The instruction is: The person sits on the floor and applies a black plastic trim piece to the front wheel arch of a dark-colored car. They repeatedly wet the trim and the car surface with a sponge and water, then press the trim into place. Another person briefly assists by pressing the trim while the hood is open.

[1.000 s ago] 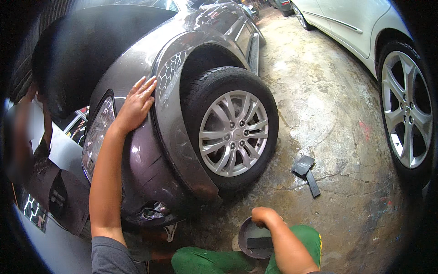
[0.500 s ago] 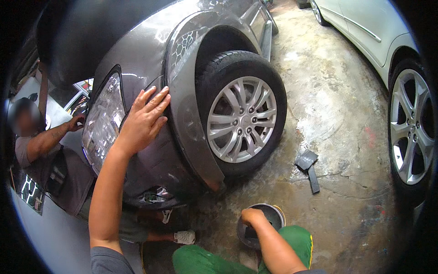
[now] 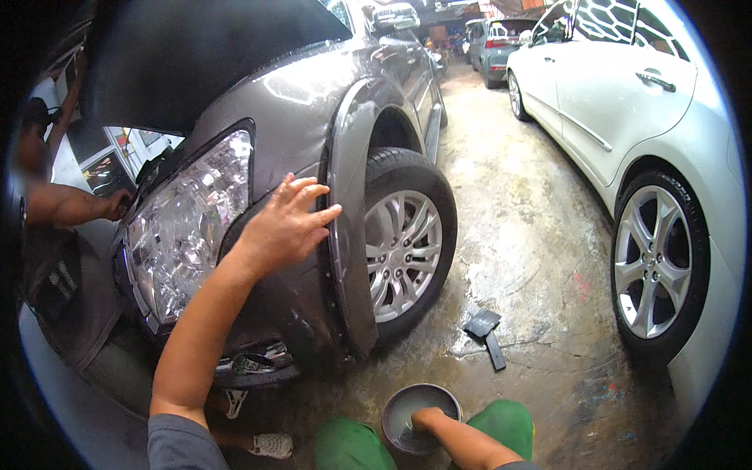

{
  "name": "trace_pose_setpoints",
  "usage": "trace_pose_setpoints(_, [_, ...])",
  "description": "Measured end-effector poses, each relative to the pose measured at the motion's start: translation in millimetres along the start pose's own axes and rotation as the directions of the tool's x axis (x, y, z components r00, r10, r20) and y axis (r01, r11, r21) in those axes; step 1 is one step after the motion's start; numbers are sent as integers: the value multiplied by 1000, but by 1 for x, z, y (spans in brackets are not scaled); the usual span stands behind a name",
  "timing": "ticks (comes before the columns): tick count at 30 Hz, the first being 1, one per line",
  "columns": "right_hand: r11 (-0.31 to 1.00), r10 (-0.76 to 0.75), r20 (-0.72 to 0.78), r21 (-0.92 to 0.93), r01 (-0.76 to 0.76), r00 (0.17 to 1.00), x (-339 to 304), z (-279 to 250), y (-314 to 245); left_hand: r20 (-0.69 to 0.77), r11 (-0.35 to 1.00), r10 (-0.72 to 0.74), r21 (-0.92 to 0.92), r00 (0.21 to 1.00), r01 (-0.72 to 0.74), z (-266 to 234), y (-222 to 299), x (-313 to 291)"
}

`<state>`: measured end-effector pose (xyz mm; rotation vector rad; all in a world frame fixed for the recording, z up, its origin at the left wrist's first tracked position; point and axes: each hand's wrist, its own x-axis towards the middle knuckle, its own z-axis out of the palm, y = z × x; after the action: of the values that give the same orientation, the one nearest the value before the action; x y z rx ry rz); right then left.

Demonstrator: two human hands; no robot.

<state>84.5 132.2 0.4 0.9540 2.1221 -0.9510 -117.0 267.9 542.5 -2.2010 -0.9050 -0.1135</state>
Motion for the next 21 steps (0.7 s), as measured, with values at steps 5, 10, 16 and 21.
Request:
trace_pose_setpoints(5, [990,-26,-149,130,46,988,-7,-12,19,-48,974,-77,-216,996,65,-1,-5,6])
trace_pose_setpoints(10, [538,234,-617,726,429,751,-101,-82,14,67,941,-133,-304,989,147,-5,-6,5])
trace_pose_setpoints(16, [411,347,-843,530,742,410,-260,-317,-59,-33,869,-365,-372,931,327,1,9,9])
trace_pose_setpoints(21, [314,298,-931,304,899,211,-295,-428,-64,-113,680,-577,-615,809,399,21,39,24])
